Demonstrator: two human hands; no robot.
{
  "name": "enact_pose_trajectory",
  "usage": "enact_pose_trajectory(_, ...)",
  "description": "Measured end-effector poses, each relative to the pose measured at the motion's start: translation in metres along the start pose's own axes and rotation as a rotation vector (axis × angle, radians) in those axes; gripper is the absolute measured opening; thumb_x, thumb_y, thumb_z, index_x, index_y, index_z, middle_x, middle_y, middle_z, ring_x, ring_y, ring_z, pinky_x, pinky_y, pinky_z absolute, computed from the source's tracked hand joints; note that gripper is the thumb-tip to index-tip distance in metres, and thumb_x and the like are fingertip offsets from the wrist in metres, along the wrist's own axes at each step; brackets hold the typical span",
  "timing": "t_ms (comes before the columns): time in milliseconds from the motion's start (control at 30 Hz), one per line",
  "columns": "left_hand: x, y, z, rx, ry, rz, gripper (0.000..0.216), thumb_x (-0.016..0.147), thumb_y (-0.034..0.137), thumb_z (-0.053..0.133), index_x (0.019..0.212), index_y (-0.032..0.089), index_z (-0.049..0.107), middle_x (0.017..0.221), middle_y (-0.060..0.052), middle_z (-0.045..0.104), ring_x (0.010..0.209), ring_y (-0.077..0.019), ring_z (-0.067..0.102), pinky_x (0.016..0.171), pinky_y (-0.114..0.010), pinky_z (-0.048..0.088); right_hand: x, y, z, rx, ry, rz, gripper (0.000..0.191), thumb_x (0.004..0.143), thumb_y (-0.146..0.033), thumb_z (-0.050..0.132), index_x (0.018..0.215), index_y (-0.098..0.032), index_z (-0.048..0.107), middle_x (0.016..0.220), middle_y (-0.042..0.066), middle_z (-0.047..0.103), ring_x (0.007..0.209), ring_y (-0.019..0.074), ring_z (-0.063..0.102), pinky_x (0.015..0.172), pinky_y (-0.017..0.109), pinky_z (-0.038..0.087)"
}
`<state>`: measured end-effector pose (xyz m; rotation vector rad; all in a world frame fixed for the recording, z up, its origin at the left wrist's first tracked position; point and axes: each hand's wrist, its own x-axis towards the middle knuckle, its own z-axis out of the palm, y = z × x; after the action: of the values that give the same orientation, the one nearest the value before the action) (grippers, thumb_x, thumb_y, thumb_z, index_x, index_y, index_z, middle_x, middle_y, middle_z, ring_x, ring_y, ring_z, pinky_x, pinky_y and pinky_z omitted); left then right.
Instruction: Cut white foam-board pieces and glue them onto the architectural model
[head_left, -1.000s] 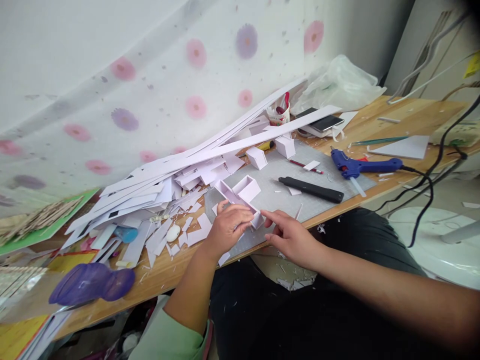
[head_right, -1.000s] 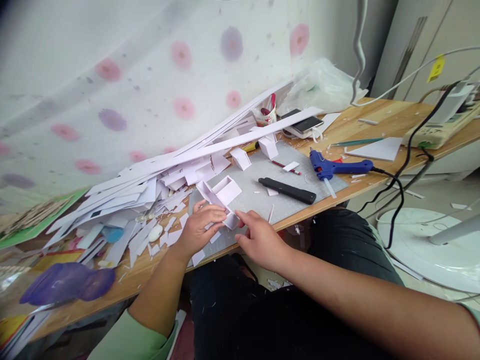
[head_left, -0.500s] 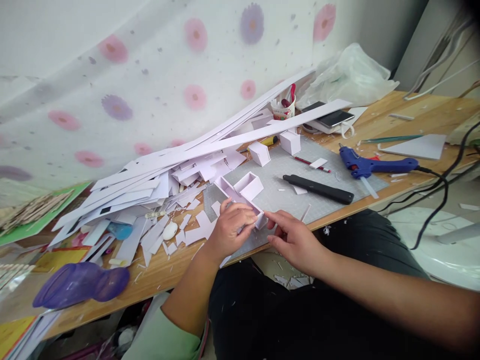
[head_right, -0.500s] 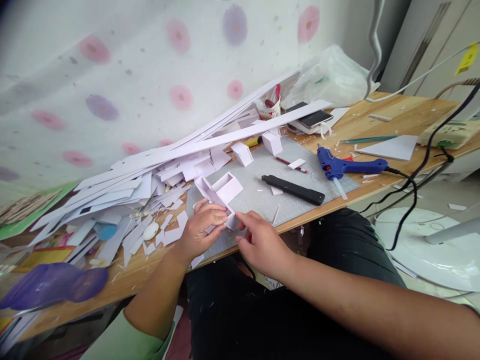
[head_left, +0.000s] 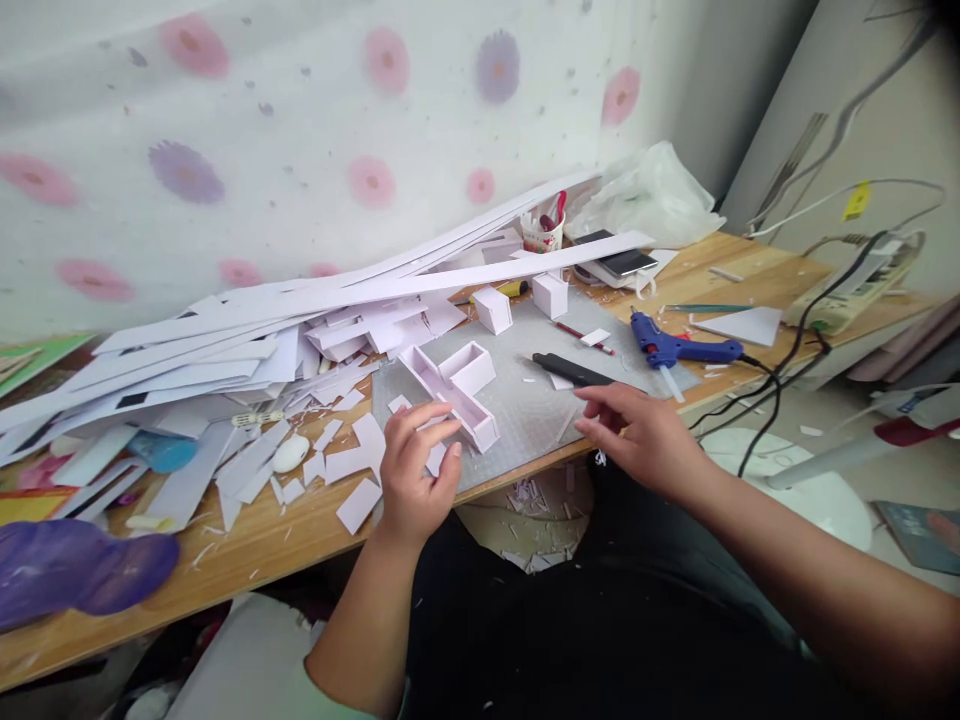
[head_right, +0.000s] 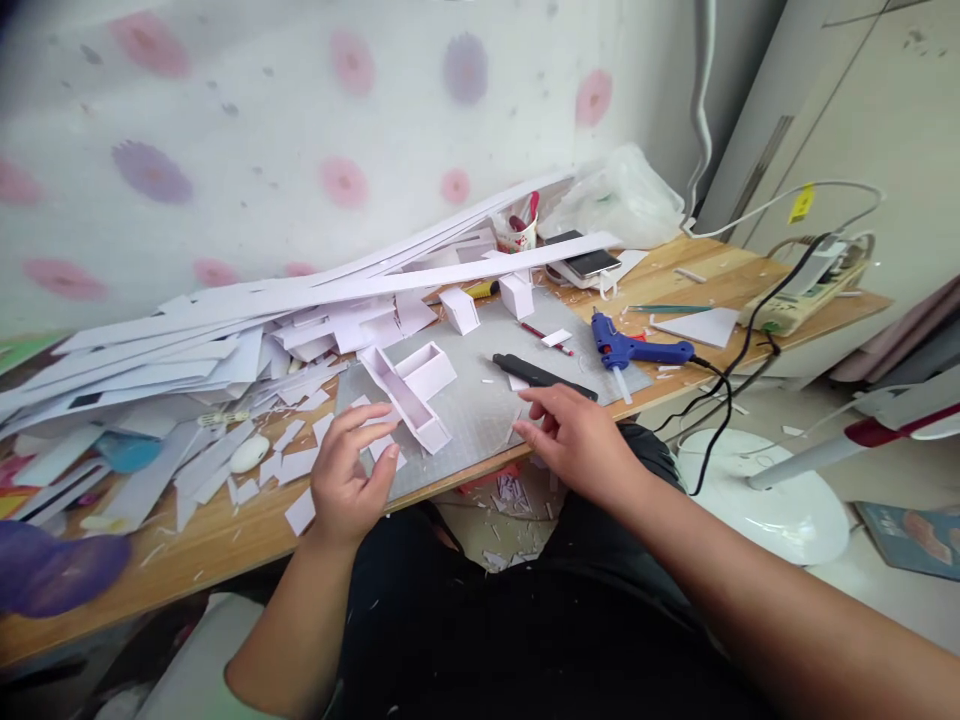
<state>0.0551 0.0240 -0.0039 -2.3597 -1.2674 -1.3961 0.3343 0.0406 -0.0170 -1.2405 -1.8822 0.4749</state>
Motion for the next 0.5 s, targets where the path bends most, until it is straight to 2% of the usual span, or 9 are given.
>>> enact_pose_trajectory(100,-0.006,0.014,-0.004,0.009,0.060,0.028,0.029,0.078,0.005,0.061,0.101,0.024,0.061,0.101,-0.006,0.065,0.096,-0.0220,0.063,0.093,-0.046,0.050,-0.001,0.006,0.012,-0.026,-0.075,0.018,0.031,0.085,-0.030,0.060,0.114,-0.019,0.061,0.082,0.004,0.065,0.063,0.0157,0.060,0.063,0.031,0.050)
enact_pose_trajectory(200,-0.016,0.033,0.000,-0.019,0.056,0.013,0.031,0.078,0.003,0.060,0.101,0.023,0.060,0.094,-0.005,0.065,0.089,-0.0201,0.063,0.079,-0.038,0.054,-0.001,0.004,0.018,-0.026,-0.038,0.031,0.016,0.085,-0.025,0.058,0.098,-0.018,0.063,0.074,0.002,0.064,0.064,0.0166,0.060,0.062,0.030,0.049)
enact_pose_trajectory(267,-0.023,0.046,0.010,-0.037,0.005,-0.018,0.028,0.079,0.003,0.058,0.100,0.022,0.060,0.091,-0.005,0.064,0.084,-0.0190,0.062,0.075,-0.035,0.054,-0.003,0.001,0.016,-0.004,-0.032,-0.044,0.005,0.085,-0.022,0.057,0.084,-0.019,0.061,0.071,0.002,0.062,0.065,0.0165,0.059,0.061,0.029,0.048)
enact_pose_trajectory(300,-0.027,0.051,0.016,-0.033,-0.027,-0.039,0.026,0.081,0.005,0.057,0.100,0.022,0.060,0.090,-0.005,0.064,0.083,-0.0189,0.062,0.074,-0.034,0.054,-0.006,-0.001,0.014,0.023,-0.046,-0.112,0.007,0.086,-0.020,0.056,0.080,-0.020,0.060,0.071,0.002,0.062,0.066,0.0163,0.059,0.062,0.029,0.048)
enact_pose_trajectory(400,-0.032,0.061,0.035,0.026,-0.177,-0.082,0.021,0.084,0.012,0.057,0.104,0.020,0.061,0.091,-0.007,0.066,0.084,-0.0209,0.062,0.075,-0.035,0.054,-0.018,-0.006,0.005,0.129,-0.107,-0.330,0.010,0.087,-0.015,0.054,0.085,-0.021,0.060,0.081,0.004,0.064,0.074,0.0164,0.061,0.067,0.029,0.050)
enact_pose_trajectory(500,-0.029,0.066,0.050,0.106,-0.281,-0.082,0.025,0.086,0.018,0.058,0.111,0.018,0.061,0.094,-0.009,0.066,0.087,-0.0237,0.061,0.078,-0.039,0.053,-0.034,-0.006,-0.003,0.228,-0.157,-0.398,0.014,0.087,-0.010,0.054,0.092,-0.023,0.060,0.086,0.005,0.065,0.078,0.0163,0.062,0.069,0.029,0.051)
